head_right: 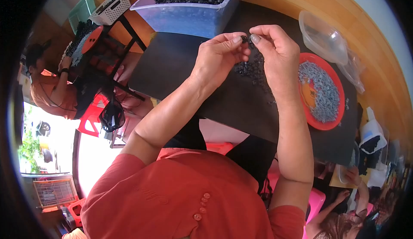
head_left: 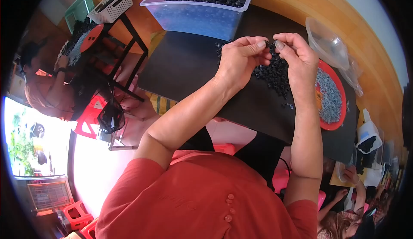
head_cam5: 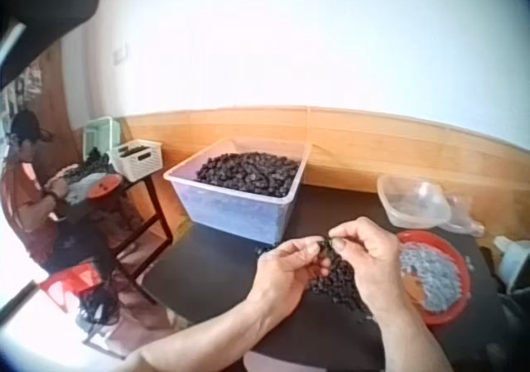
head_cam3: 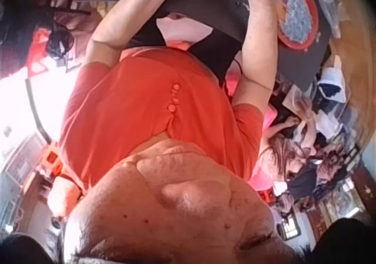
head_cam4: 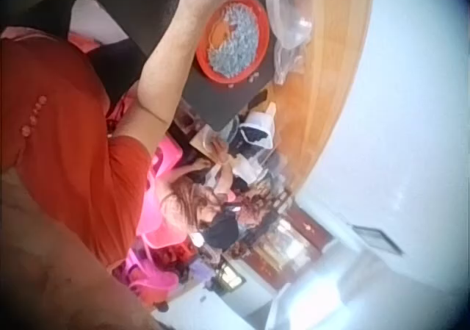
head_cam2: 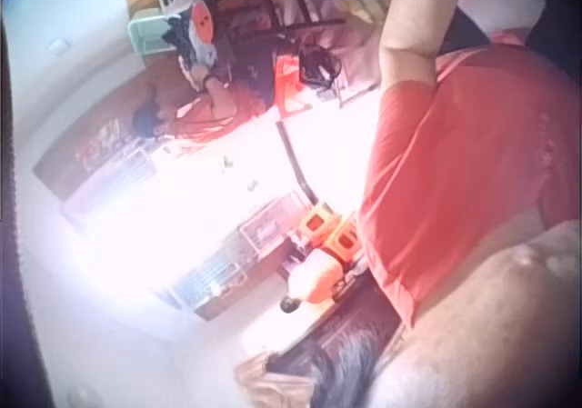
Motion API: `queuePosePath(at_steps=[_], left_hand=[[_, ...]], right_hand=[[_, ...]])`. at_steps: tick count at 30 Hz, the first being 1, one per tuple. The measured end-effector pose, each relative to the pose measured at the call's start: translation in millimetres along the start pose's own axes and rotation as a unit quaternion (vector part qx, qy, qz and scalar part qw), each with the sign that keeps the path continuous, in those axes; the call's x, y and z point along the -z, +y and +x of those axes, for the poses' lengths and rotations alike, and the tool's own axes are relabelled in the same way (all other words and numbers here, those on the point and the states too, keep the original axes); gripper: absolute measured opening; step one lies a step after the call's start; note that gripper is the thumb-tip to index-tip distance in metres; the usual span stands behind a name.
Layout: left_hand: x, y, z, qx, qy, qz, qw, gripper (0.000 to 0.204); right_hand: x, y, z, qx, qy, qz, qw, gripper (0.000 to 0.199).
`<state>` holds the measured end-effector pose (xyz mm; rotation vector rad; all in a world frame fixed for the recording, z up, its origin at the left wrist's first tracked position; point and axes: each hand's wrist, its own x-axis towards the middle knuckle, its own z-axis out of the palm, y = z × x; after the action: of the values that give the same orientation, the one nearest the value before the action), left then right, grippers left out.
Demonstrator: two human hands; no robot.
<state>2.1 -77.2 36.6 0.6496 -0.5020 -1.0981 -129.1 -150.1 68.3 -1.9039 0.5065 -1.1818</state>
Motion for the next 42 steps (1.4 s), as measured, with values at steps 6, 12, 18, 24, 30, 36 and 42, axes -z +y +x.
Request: queuePosePath(at_steps=[6, 12, 18, 24, 30, 36, 42], left_hand=[[-2, -2, -4, 0.013, -0.015, -0.010, 1.000, 0.011], [-2, -3, -6, 0.010, -0.013, -0.012, 1.000, 0.010], [0, -2, -7, 0.016, -0.007, -0.027, 0.999, 0.008], [-2, -2, -9, 0.009, -0.009, -0.022, 1.000, 0.005], [-1, -1, -11, -0.009, -0.005, -0.003, 1.000, 0.003], [-2, -2, -10, -0.003, 0.001, -0.007, 1.000, 0.003], [3, 0, -10, 0.020, -0.008, -0.024, 0.999, 0.006]], right_hand=[[0, 0, 0, 0.004, -0.004, -0.010, 1.000, 0.009], [-3, 0, -1, 0.053, -0.019, -0.045, 0.997, 0.007], [-2, -1, -1, 0.033, -0.043, -0.004, 0.999, 0.009], [-1, -6, -2, -0.081, -0.038, 0.092, 0.992, 0.011], [0, -2, -2, -0.102, -0.041, 0.126, 0.986, 0.012], [0, -7, -3, -0.093, -0.042, 0.076, 0.992, 0.012], [-2, -6, -2, 0.000, -0.058, -0.002, 0.998, 0.010]])
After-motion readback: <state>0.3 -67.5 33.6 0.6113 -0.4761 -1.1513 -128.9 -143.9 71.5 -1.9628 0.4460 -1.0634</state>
